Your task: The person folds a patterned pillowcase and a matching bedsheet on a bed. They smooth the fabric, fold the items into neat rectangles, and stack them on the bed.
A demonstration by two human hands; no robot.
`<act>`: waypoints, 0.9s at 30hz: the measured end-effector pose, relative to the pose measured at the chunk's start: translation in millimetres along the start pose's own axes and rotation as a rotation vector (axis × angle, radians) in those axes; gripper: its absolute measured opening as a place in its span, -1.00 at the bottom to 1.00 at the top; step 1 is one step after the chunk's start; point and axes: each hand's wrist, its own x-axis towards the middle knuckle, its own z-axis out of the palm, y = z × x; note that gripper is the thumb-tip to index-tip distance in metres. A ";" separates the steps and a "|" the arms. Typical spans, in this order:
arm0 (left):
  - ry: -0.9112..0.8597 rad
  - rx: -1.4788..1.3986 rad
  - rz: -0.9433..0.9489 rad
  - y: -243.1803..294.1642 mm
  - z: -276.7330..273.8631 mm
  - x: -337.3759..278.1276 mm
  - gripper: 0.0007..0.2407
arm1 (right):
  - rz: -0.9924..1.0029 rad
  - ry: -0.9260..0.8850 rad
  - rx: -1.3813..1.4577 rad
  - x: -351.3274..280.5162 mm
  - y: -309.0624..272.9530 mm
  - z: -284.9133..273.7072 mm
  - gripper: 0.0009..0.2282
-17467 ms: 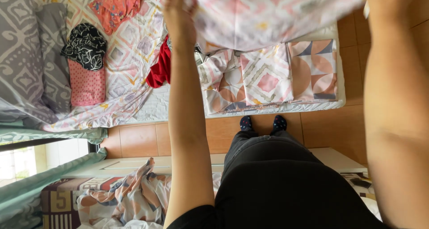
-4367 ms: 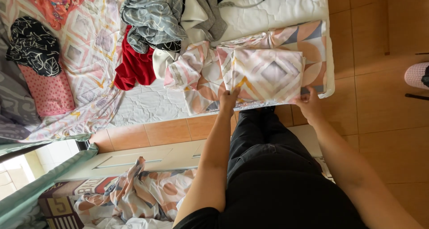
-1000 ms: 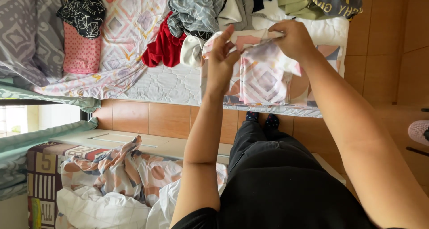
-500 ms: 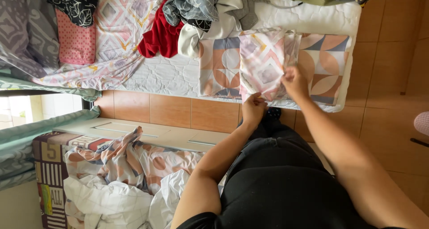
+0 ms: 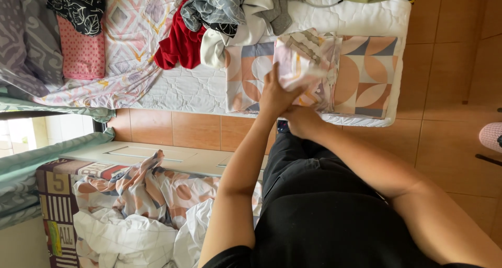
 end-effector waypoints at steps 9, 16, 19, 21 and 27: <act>0.018 0.479 -0.064 -64.9 11.6 103.0 -0.80 | 0.033 -0.029 -0.173 10.7 5.6 -107.3 -0.52; 0.030 -1.060 0.332 28.3 -100.3 115.7 -0.70 | -0.186 0.608 -0.475 5.2 -62.7 -247.2 -0.85; -0.143 -1.137 0.518 63.8 -146.0 85.2 -0.76 | -0.221 0.654 -0.405 -10.6 -89.3 -254.4 -0.87; -0.188 -0.964 0.685 65.1 -163.9 68.6 -0.90 | -0.226 0.660 -0.365 -21.8 -98.4 -248.2 -0.88; -0.201 -0.411 0.582 -36.8 -142.4 19.4 -0.84 | 0.097 0.548 -0.302 -69.9 -66.1 -186.1 -0.92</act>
